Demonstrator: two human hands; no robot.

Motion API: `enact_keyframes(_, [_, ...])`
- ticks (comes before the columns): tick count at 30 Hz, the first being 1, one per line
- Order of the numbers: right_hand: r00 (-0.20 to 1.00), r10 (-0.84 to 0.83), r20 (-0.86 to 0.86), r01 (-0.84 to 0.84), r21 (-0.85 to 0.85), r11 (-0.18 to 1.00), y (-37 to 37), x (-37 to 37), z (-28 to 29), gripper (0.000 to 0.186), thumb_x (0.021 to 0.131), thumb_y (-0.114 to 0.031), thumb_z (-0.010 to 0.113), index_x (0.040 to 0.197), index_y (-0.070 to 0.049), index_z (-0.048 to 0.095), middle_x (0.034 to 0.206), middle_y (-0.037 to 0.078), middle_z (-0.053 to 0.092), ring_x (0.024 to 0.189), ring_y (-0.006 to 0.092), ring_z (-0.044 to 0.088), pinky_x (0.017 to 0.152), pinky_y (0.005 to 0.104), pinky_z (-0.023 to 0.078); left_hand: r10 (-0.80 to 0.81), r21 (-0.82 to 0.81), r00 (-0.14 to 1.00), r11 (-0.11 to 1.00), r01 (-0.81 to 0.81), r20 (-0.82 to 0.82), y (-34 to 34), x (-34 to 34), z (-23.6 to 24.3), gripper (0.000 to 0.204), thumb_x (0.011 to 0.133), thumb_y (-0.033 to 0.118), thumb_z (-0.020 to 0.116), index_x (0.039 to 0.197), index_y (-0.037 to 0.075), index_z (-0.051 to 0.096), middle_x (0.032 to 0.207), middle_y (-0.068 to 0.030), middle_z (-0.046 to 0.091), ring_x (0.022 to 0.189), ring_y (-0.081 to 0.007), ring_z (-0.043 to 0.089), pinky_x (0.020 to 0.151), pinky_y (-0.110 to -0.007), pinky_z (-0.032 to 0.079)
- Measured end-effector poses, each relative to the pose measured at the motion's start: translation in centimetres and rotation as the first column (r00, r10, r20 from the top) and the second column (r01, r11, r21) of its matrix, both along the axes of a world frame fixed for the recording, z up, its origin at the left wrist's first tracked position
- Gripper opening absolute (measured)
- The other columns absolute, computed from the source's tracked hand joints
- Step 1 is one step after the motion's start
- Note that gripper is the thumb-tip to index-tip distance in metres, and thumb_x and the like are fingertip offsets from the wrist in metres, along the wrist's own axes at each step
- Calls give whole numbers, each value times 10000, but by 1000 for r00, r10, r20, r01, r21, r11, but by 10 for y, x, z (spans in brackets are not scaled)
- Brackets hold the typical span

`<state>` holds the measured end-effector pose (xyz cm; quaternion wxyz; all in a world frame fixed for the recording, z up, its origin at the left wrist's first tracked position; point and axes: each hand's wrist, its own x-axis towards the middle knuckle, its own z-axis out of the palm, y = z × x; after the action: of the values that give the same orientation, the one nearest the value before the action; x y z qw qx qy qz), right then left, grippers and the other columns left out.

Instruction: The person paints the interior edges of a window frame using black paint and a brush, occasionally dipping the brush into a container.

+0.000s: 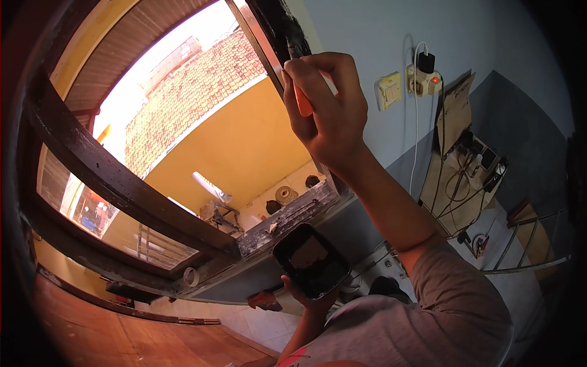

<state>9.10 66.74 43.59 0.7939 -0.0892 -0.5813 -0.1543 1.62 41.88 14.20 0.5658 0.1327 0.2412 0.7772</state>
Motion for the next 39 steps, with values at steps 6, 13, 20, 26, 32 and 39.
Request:
enact_keyframes(6, [999,-22,-43,25,68,997,3,1,10,316,870,43,812,1169,-21,729,1066,152,671,906,261,711,730,332,593,18,-7,1000,1000,-18,19,2,1,2,1012,840,959,476,1583,272,480,1538,-133,552,1366,-441,565,1095,-780,400])
enact_keyframes(13, [999,20,-30,-20,-6,1000,3,-3,5,397,770,5,764,1143,-117,703,1143,122,592,1030,324,653,787,393,596,12,-3,1000,1000,-12,7,3,0,0,1019,835,967,472,1580,272,488,1530,-136,562,1358,-444,568,1121,-762,386])
enact_keyframes(20, [1000,19,6,-19,-71,997,-11,4,-15,311,865,92,791,1164,21,743,1145,182,645,1022,299,718,867,351,636,-25,16,1000,1000,25,-7,-3,-1,-4,1053,843,969,451,1627,267,424,1556,-145,534,1371,-450,552,1113,-760,391])
enact_keyframes(26, [985,172,-22,-174,-57,983,1,-7,-14,399,855,-34,761,1244,-66,679,1288,161,575,1155,365,631,923,444,583,13,-31,997,999,-16,-80,-3,-2,-8,1043,865,955,440,1634,250,410,1569,-146,517,1374,-454,547,1107,-784,377])
enact_keyframes(32, [996,82,-45,-83,-26,996,-4,-3,-4,360,839,3,757,1191,-55,705,1202,148,593,1043,343,652,811,404,603,0,29,1000,1000,1,-28,-6,-9,-8,1050,864,954,450,1644,251,398,1592,-132,500,1403,-447,532,1134,-801,341])
enact_keyframes(39, [999,-33,1,33,5,999,6,1,7,300,886,56,789,1169,-23,725,1099,141,646,943,246,709,740,325,602,-75,49,997,996,74,2,-6,-12,-17,1070,853,963,452,1662,267,375,1624,-110,476,1434,-431,507,1148,-802,313])
